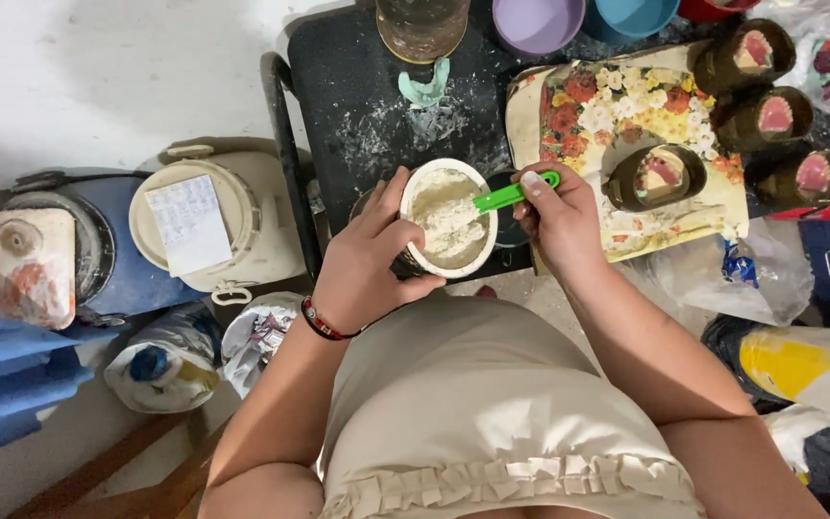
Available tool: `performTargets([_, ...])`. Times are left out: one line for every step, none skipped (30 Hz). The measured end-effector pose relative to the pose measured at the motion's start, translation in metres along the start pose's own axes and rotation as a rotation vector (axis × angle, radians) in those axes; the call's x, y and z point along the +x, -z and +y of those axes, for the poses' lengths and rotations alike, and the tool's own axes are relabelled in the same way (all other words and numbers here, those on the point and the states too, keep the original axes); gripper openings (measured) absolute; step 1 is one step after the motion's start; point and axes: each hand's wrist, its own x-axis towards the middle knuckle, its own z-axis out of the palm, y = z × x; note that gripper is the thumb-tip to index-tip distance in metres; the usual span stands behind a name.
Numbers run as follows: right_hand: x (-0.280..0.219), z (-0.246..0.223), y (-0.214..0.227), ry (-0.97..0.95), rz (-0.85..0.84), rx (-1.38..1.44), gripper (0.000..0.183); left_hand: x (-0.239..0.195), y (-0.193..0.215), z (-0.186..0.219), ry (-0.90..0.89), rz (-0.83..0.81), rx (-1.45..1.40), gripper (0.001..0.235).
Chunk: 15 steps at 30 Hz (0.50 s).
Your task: The person scoops a white powder from a large bag into a small container using their hand. They then add water from a purple bowl and mix the ingredients with a green spatula to form a dough-like mixture.
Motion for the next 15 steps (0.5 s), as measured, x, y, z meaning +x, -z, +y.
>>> performTargets([-0.002,0.000,0.001,0.001,0.003,0.001,0.016,0.000,0.000,0.001,-0.003,-0.002,0.000,0.052])
performTargets([-0.004,-0.001,0.001,0.001,0.010,0.001,0.015,-0.001,-0.001,0.002,0.010,0.003,0.005,0.052])
performTargets([-0.006,-0.001,0.002,0.001,0.017,0.001,0.015,-0.001,-0.001,0.002,0.022,0.009,0.010,0.052])
performTargets([-0.008,-0.006,0.002,-0.002,0.019,0.003,0.015,-0.001,-0.002,0.003,0.023,0.006,0.010,0.052])
performTargets([-0.010,-0.012,0.002,0.005,0.031,-0.012,0.016,-0.001,-0.002,0.004,0.019,0.012,0.020,0.052])
performTargets([-0.012,-0.018,0.003,0.014,0.047,-0.026,0.017,0.000,-0.002,0.005,0.010,0.016,0.030,0.053])
performTargets([-0.013,-0.024,0.004,0.014,0.052,-0.024,0.017,0.000,-0.002,0.005,0.007,0.012,0.029,0.053])
performTargets([-0.015,-0.032,0.007,0.037,0.086,-0.013,0.016,0.000,-0.003,0.005,0.008,0.018,0.032,0.053])
performTargets([-0.016,-0.039,0.009,0.059,0.121,-0.001,0.015,0.001,-0.003,0.004,0.009,0.024,0.035,0.053])
performTargets([-0.015,-0.041,0.021,0.058,0.131,-0.002,0.015,0.001,-0.003,0.002,0.004,0.017,0.029,0.053])
performTargets([-0.015,-0.042,0.033,0.097,0.161,-0.038,0.014,0.000,-0.002,0.000,0.023,0.024,0.018,0.051])
performTargets([-0.014,-0.045,0.046,0.137,0.190,-0.075,0.013,0.000,-0.002,-0.003,0.041,0.031,0.008,0.050])
performTargets([-0.016,-0.044,0.056,0.136,0.200,-0.078,0.013,-0.001,-0.001,-0.005,0.037,0.025,0.002,0.050])
performTargets([-0.016,-0.043,0.065,0.181,0.213,-0.115,0.012,-0.002,0.001,-0.008,0.073,0.025,-0.022,0.048])
performTargets([-0.016,-0.042,0.074,0.225,0.227,-0.153,0.010,-0.003,0.002,-0.011,0.108,0.026,-0.046,0.045])
